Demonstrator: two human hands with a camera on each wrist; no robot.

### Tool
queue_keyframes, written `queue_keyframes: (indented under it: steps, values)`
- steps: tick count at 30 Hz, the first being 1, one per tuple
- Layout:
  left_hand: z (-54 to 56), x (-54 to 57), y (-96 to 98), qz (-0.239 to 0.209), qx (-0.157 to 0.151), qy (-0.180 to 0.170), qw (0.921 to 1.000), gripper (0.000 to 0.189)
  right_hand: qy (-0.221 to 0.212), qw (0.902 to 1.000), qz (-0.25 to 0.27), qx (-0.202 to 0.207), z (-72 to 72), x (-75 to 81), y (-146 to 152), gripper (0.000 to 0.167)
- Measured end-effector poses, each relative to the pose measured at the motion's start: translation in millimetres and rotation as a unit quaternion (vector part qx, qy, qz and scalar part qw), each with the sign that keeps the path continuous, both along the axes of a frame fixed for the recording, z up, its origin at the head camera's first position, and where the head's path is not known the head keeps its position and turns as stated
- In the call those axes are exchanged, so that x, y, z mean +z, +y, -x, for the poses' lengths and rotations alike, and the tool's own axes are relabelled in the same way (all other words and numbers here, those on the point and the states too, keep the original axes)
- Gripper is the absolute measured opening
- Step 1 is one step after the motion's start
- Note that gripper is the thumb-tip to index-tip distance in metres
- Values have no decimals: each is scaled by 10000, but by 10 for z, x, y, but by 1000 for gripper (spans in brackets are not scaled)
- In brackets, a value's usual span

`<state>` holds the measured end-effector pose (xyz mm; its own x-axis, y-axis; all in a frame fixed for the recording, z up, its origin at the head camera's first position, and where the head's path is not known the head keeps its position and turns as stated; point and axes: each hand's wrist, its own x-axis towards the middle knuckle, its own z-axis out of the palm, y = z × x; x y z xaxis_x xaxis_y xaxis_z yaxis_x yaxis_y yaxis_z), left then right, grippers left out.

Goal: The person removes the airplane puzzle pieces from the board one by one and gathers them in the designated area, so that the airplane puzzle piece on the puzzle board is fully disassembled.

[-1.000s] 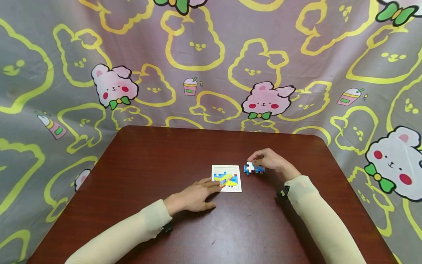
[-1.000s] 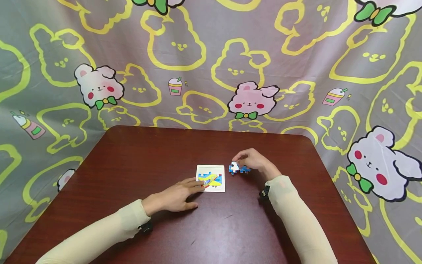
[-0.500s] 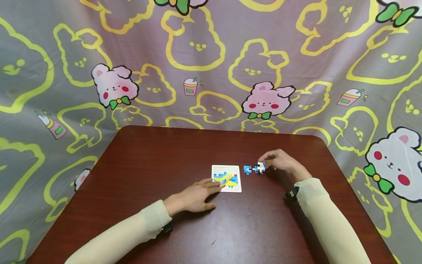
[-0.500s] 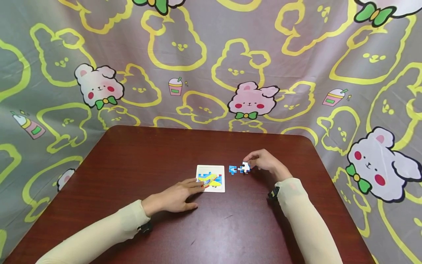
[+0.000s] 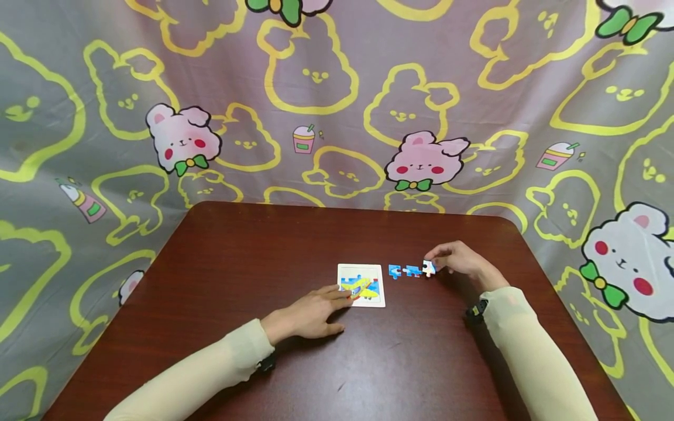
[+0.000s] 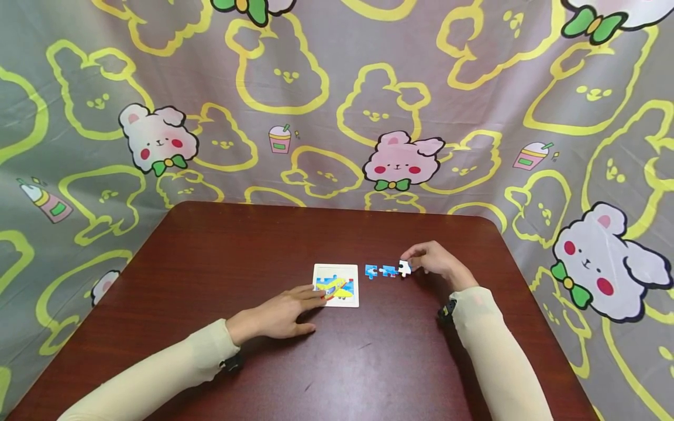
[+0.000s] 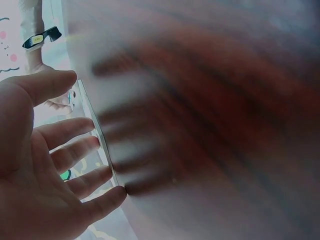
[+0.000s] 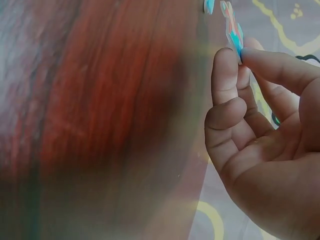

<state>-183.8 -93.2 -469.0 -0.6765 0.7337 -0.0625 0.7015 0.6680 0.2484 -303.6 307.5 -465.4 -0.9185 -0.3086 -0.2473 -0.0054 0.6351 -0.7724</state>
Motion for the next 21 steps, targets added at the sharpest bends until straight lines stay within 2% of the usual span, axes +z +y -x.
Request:
queue_keyframes:
  steps: [9, 21]
  values:
    - [-2, -1, 1, 0, 3, 6, 10000, 62, -4, 9998, -190, -91, -7, -18, 59, 21]
    - [14, -1, 13, -17, -59, 105, 9999, 63, 20, 9999, -117, -87, 9, -45, 63, 23]
